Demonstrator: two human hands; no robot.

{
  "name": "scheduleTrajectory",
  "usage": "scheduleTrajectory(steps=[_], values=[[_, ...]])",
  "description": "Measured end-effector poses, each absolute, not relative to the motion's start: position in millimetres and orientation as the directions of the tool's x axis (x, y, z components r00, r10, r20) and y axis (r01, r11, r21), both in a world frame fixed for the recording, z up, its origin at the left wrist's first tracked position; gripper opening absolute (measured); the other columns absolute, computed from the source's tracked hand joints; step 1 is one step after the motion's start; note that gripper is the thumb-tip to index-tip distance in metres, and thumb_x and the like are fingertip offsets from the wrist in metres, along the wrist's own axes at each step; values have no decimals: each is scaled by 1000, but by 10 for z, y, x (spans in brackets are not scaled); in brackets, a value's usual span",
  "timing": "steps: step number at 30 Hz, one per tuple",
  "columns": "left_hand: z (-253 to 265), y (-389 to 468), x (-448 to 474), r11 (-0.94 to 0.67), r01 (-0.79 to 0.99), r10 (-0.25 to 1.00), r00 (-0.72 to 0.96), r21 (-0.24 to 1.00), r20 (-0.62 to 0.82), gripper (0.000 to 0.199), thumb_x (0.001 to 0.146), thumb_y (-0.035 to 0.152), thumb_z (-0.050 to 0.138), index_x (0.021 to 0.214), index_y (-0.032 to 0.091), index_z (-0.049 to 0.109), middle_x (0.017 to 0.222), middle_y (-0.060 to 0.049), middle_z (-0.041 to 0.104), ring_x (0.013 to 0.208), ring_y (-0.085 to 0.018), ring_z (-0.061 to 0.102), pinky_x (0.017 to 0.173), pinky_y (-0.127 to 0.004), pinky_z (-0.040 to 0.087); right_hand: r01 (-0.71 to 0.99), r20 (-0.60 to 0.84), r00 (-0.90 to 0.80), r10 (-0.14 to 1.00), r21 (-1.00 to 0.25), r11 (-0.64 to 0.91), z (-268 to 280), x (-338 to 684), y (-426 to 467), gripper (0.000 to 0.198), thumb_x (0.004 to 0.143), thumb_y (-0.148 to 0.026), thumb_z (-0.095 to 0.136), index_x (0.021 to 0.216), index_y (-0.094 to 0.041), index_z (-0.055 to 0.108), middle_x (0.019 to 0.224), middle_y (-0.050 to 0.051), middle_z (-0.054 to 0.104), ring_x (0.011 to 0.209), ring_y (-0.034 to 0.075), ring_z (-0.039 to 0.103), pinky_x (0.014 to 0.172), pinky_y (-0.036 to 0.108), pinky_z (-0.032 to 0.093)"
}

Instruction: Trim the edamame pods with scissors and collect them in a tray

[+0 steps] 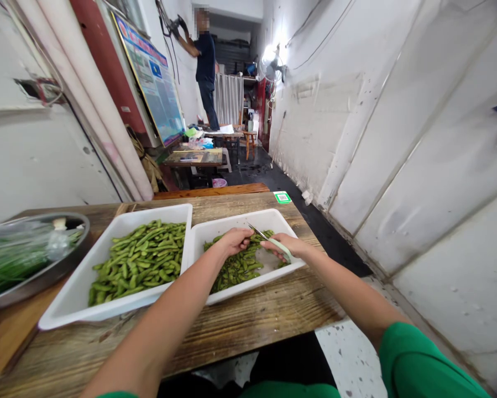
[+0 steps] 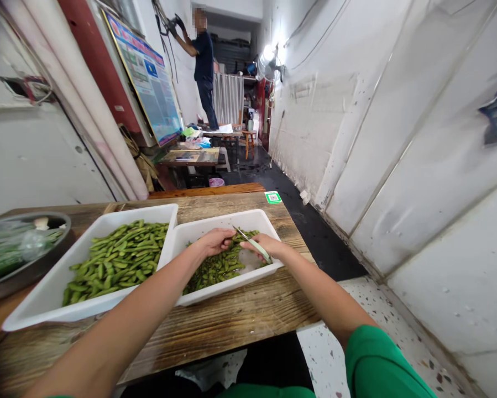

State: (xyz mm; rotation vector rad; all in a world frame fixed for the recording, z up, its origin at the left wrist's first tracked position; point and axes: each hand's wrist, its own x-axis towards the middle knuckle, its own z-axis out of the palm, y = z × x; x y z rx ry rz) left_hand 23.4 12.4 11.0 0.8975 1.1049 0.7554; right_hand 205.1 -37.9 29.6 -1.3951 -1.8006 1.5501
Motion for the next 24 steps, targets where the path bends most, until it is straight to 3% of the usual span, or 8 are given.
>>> scheduleTrajectory(steps=[11, 17, 24], values=[[100, 165, 187, 534, -80, 798, 376, 841, -471, 7, 66, 10, 58, 64, 10, 51, 60, -1, 52, 37, 0, 32, 32, -13, 17, 451, -285, -461, 840, -891, -55, 211, 2079, -345, 43, 68, -52, 58, 54, -16, 38, 34, -7, 36, 26, 5, 34, 26, 17, 31], [68, 162, 178, 436, 38, 869, 242, 899, -431, 19, 56, 13, 69, 67, 12, 53, 49, 4, 46, 37, -2, 34, 33, -14, 18, 497, -260, -430, 864, -868, -14, 134, 2091, -306, 42, 62, -52, 63, 57, -15, 43, 34, -6, 39, 25, 6, 35, 24, 17, 28], [97, 167, 176, 429, -148, 881, 288, 891, -376, 19, 59, 5, 67, 60, 11, 50, 49, 3, 46, 39, -2, 38, 35, -12, 24, 405, -272, -399, 876, -909, -97, 227, 2044, -330, 43, 66, -54, 60, 60, -15, 42, 41, -5, 43, 30, 6, 41, 28, 17, 34]])
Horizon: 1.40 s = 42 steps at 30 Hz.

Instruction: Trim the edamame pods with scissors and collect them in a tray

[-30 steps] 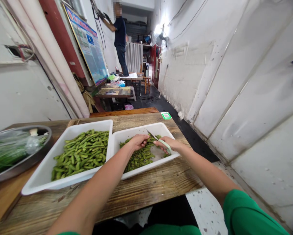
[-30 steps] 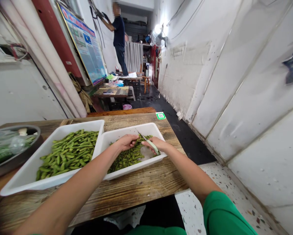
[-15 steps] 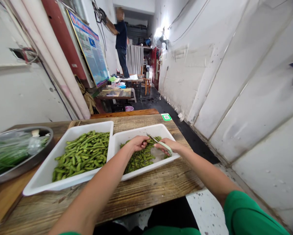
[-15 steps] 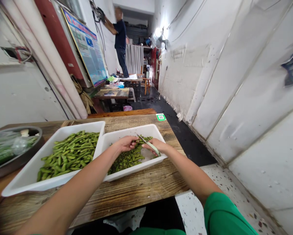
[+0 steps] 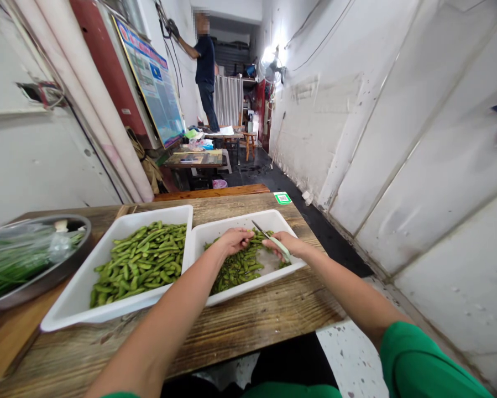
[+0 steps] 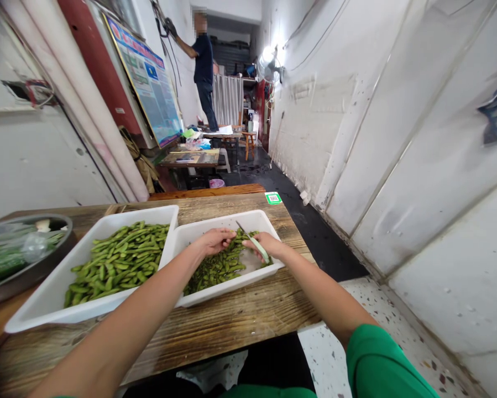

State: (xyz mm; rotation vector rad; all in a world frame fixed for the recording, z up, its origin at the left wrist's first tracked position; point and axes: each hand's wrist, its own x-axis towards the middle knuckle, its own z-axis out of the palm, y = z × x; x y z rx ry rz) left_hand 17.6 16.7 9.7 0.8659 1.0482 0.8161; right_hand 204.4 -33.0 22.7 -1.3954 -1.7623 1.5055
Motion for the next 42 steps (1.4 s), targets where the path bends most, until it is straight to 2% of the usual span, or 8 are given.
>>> scheduleTrajectory(steps=[10, 19, 26, 29, 32, 35, 38, 42], values=[[108, 189, 211, 310, -382, 951, 112, 871, -289, 13, 65, -1, 61, 61, 8, 53, 64, -5, 60, 61, -9, 60, 55, -14, 49, 387, -336, -432, 837, -907, -164, 388, 1991, -439, 40, 76, -52, 49, 78, -12, 49, 47, -4, 45, 33, 6, 42, 32, 17, 36], [68, 172, 246, 322, -361, 947, 116, 875, -301, 12, 63, 0, 63, 60, 7, 54, 64, -7, 61, 65, -12, 62, 60, -18, 52, 396, -282, -425, 860, -912, -104, 312, 2042, -404, 42, 67, -54, 58, 66, -13, 49, 40, -6, 40, 29, 5, 37, 27, 17, 33], [143, 176, 225, 323, -199, 942, 160, 925, -294, 5, 66, 11, 55, 64, 12, 51, 55, -2, 56, 47, -8, 53, 42, -17, 40, 321, -193, -368, 910, -944, -70, 171, 2095, -290, 40, 69, -49, 59, 58, -15, 43, 37, -6, 41, 27, 5, 37, 27, 17, 32], [153, 162, 185, 350, 92, 919, 159, 932, -361, 6, 66, 17, 51, 63, 12, 54, 42, 2, 46, 34, -6, 40, 35, -18, 29, 310, -193, -371, 908, -948, -75, 180, 2092, -291, 38, 69, -47, 60, 58, -15, 43, 37, -6, 42, 27, 5, 37, 27, 17, 32], [138, 94, 187, 266, 456, 867, 272, 849, -418, 15, 65, 17, 50, 75, 13, 60, 48, -1, 54, 40, -9, 47, 40, -20, 32, 312, -193, -352, 916, -947, -80, 218, 2077, -315, 38, 67, -46, 62, 57, -15, 43, 37, -6, 42, 26, 5, 37, 26, 17, 31], [134, 13, 209, -45, 706, 862, 386, 707, -330, 21, 65, 18, 52, 82, 16, 63, 70, -5, 65, 60, -13, 57, 52, -22, 39, 331, -219, -347, 912, -938, -99, 265, 2063, -343, 39, 67, -45, 63, 55, -15, 42, 35, -6, 41, 25, 5, 37, 26, 17, 31], [150, -40, 236, -326, 872, 892, 411, 365, -186, 19, 63, 30, 58, 73, 17, 66, 76, -8, 66, 73, -18, 59, 63, -25, 41, 340, -225, -346, 911, -935, -102, 290, 2058, -356, 40, 66, -44, 64, 53, -15, 41, 34, -6, 41, 25, 5, 37, 27, 16, 30], [171, -71, 298, -378, 923, 902, 386, 75, -195, 22, 60, 31, 62, 75, 15, 67, 83, -13, 65, 78, -24, 60, 65, -29, 43, 355, -211, -354, 911, -932, -78, 286, 2057, -356, 41, 64, -45, 65, 51, -15, 41, 34, -6, 40, 25, 4, 36, 26, 16, 29]])
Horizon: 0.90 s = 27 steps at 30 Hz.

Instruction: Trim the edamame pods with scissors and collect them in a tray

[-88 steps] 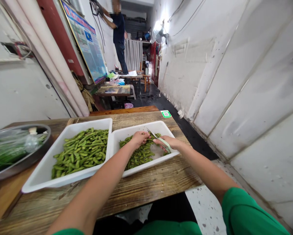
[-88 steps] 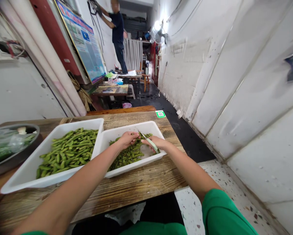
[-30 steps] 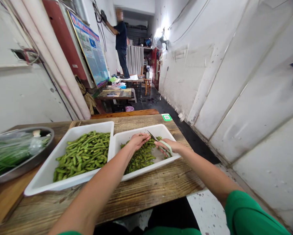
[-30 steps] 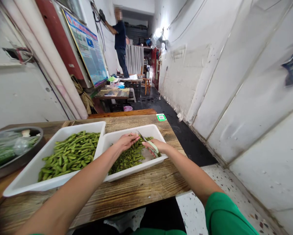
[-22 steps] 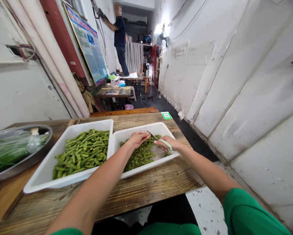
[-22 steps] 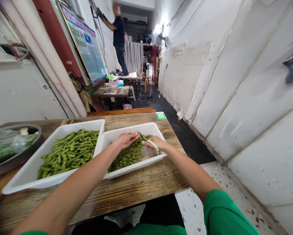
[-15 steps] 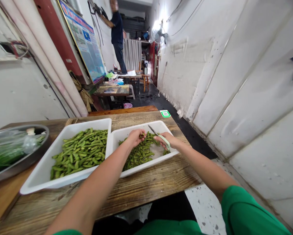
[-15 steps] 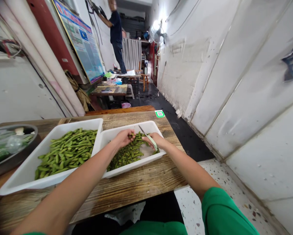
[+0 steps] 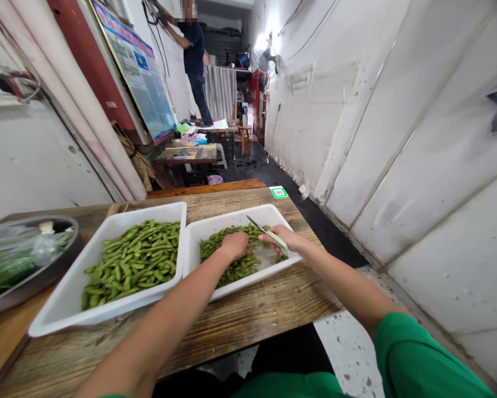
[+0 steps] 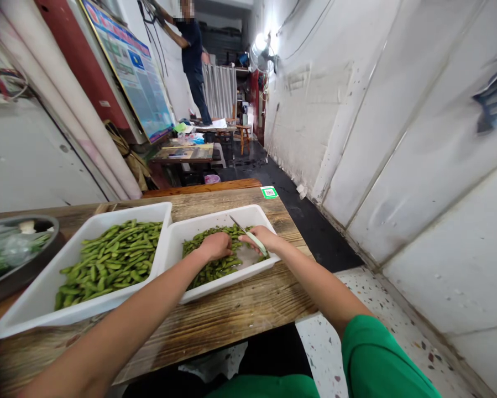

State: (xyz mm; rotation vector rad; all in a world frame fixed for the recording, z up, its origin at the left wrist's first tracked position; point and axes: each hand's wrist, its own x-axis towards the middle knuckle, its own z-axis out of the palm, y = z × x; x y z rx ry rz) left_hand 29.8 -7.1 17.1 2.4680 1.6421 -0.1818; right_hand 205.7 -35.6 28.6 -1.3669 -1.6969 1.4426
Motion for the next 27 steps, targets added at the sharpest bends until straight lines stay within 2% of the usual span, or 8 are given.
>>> scheduleTrajectory(steps=[5, 8, 10, 14, 17, 19, 22, 27], values=[[182, -91, 342, -454, 891, 879, 448, 1, -163, 20, 66, 25, 55, 77, 13, 66, 86, -15, 64, 81, -24, 60, 66, -29, 44, 361, -237, -351, 906, -927, -102, 293, 2050, -367, 42, 62, -47, 65, 51, -15, 40, 32, -7, 38, 25, 5, 36, 25, 17, 31], [164, -99, 323, -474, 880, 866, 469, 15, -174, 15, 61, 18, 57, 71, 12, 66, 80, -15, 64, 79, -24, 60, 67, -29, 43, 383, -236, -356, 904, -919, -89, 287, 2048, -369, 42, 61, -47, 66, 51, -15, 41, 32, -7, 39, 25, 5, 36, 25, 17, 31], [141, -78, 295, -452, 882, 880, 465, 132, -99, 9, 59, 16, 58, 63, 14, 65, 73, -13, 64, 75, -22, 59, 67, -27, 42, 386, -232, -361, 903, -919, -82, 273, 2048, -361, 42, 62, -47, 66, 52, -15, 41, 32, -7, 39, 25, 5, 36, 25, 17, 30], [90, 50, 197, -349, 800, 924, 382, 489, 35, 5, 57, 18, 60, 58, 17, 65, 61, -5, 62, 64, -17, 56, 61, -24, 39, 383, -236, -346, 908, -919, -93, 252, 2044, -340, 41, 65, -49, 63, 55, -15, 41, 34, -6, 40, 26, 6, 37, 25, 18, 31], [61, 148, 118, -133, 656, 972, 232, 743, -32, 12, 55, 21, 64, 66, 16, 66, 57, 0, 59, 56, -12, 51, 53, -21, 36, 406, -280, -367, 887, -906, -118, 252, 2044, -340, 42, 65, -51, 62, 59, -15, 41, 38, -6, 42, 29, 6, 39, 28, 18, 34], [44, 180, 85, 12, 531, 984, 144, 847, -104, 17, 53, 24, 67, 68, 15, 65, 50, 2, 54, 47, -9, 43, 47, -21, 32, 417, -308, -401, 863, -900, -127, 254, 2047, -347, 42, 64, -52, 62, 63, -15, 42, 41, -6, 43, 31, 6, 40, 29, 18, 35], [26, 189, 70, 96, 428, 981, 112, 898, -158, 21, 52, 26, 69, 68, 13, 65, 42, 5, 46, 40, -7, 36, 43, -20, 27, 423, -315, -407, 858, -897, -129, 258, 2054, -358, 44, 64, -55, 60, 68, -15, 43, 45, -6, 43, 32, 6, 40, 30, 19, 36], [-6, 211, 72, 1, 549, 994, 90, 836, -60, 15, 54, 24, 67, 66, 15, 67, 49, 2, 55, 50, -10, 46, 50, -21, 33, 468, -320, -391, 863, -877, -113, 278, 2057, -368, 45, 64, -56, 60, 67, -15, 44, 44, -5, 41, 31, 5, 38, 30, 18, 35]])
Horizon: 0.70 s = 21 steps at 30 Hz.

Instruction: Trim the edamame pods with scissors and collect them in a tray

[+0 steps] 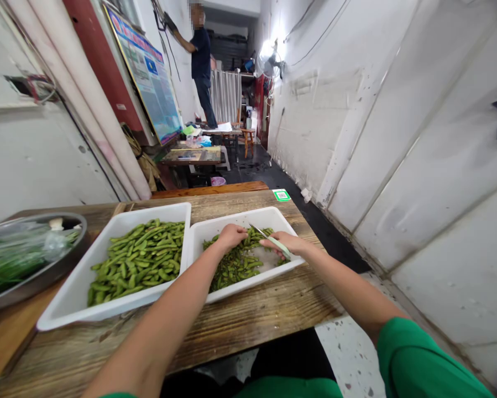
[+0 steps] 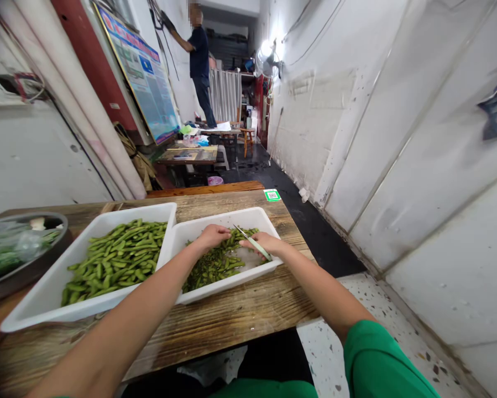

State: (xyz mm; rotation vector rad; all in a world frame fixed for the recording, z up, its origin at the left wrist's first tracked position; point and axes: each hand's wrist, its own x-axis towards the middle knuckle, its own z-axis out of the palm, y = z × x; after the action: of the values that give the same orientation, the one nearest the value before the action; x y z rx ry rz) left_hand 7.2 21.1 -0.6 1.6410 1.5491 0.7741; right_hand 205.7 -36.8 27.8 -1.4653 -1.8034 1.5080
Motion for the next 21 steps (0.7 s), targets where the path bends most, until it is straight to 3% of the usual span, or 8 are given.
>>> scheduleTrajectory(steps=[6, 13, 21], values=[[-10, 247, 75, -105, 572, 993, 109, 814, 51, 19, 58, 31, 64, 66, 14, 67, 55, 1, 59, 53, -11, 48, 53, -21, 34, 455, -306, -406, 861, -885, -100, 297, 2052, -380, 43, 64, -54, 61, 64, -15, 42, 42, -6, 40, 31, 5, 37, 29, 18, 34], [4, 212, 101, -70, 526, 996, 91, 847, 26, 20, 56, 33, 64, 60, 14, 64, 48, 3, 52, 44, -7, 38, 45, -20, 28, 426, -259, -446, 857, -903, -51, 268, 2060, -373, 44, 65, -53, 61, 58, -15, 39, 40, -6, 39, 31, 5, 37, 29, 16, 32], [59, 148, 155, 156, 361, 967, 134, 919, -216, 19, 57, 29, 66, 60, 13, 57, 38, 5, 41, 32, -3, 25, 37, -20, 15, 462, -289, -441, 850, -885, -61, 256, 2060, -387, 44, 65, -55, 60, 58, -16, 42, 37, -5, 39, 29, 6, 36, 27, 18, 32]])
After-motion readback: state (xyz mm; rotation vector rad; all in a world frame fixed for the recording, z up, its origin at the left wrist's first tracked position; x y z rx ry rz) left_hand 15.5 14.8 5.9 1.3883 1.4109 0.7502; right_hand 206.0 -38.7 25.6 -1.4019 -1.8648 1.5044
